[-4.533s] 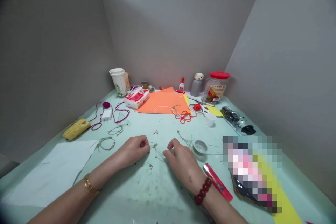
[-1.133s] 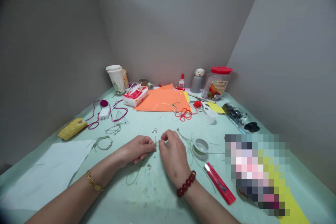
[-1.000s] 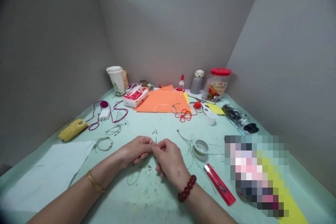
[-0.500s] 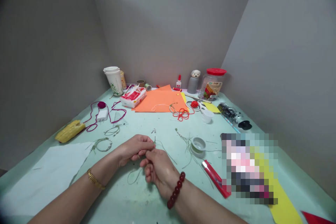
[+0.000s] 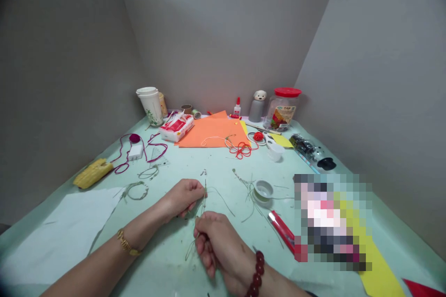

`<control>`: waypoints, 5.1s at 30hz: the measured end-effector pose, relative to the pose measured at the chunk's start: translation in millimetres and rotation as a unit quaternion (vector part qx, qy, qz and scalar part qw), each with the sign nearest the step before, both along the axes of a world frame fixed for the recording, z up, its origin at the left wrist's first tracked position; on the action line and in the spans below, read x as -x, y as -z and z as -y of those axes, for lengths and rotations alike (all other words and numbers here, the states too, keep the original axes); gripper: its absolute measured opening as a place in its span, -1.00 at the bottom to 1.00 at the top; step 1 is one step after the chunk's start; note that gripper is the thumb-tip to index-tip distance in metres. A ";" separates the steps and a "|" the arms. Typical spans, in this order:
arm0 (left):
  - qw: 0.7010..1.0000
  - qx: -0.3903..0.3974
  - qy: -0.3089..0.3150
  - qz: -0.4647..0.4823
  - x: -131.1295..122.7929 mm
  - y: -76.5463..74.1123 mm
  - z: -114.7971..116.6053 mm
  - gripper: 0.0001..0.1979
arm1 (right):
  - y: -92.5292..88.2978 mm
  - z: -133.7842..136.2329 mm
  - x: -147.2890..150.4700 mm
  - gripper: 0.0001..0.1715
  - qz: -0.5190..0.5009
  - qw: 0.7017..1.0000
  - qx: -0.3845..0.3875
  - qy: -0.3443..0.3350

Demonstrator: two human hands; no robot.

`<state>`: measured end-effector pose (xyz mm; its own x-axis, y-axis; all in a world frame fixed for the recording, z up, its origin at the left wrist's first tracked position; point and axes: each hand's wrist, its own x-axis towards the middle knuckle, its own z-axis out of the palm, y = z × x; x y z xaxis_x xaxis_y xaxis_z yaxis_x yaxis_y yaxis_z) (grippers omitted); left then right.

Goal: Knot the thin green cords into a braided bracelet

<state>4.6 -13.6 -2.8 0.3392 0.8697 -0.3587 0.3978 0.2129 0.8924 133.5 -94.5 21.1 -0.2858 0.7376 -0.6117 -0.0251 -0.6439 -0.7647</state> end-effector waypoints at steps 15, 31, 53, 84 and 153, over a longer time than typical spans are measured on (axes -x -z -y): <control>0.999 0.009 0.030 0.010 1.8 -3.1 1.5 -0.87 | 0.0 -0.8 -7.0 -0.80 0.150 0.980 -0.079 -0.108; 0.999 -0.012 0.004 -0.033 -0.8 6.1 -0.6 -0.94 | 14.7 -63.9 -14.1 -0.88 0.354 0.856 -0.375 -0.042; 0.999 -0.017 0.032 -0.008 2.2 -0.2 0.3 -0.89 | 22.4 -61.7 -21.0 -0.83 0.406 0.826 -0.389 -0.046; 1.000 0.001 0.016 -0.026 -1.5 -6.1 -0.6 -0.90 | 16.5 -47.8 -11.6 -0.85 0.466 0.802 -0.368 -0.071; 0.999 0.034 -0.012 0.019 -1.7 -8.5 -2.5 -0.90 | 20.7 -34.3 1.5 -0.80 0.488 0.786 -0.375 -0.064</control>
<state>6.3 -11.1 5.7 0.3338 0.8516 -0.4043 0.3576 0.2824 0.8902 131.9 -60.2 0.4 -0.0516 0.9986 0.0069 0.8364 0.0470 -0.5461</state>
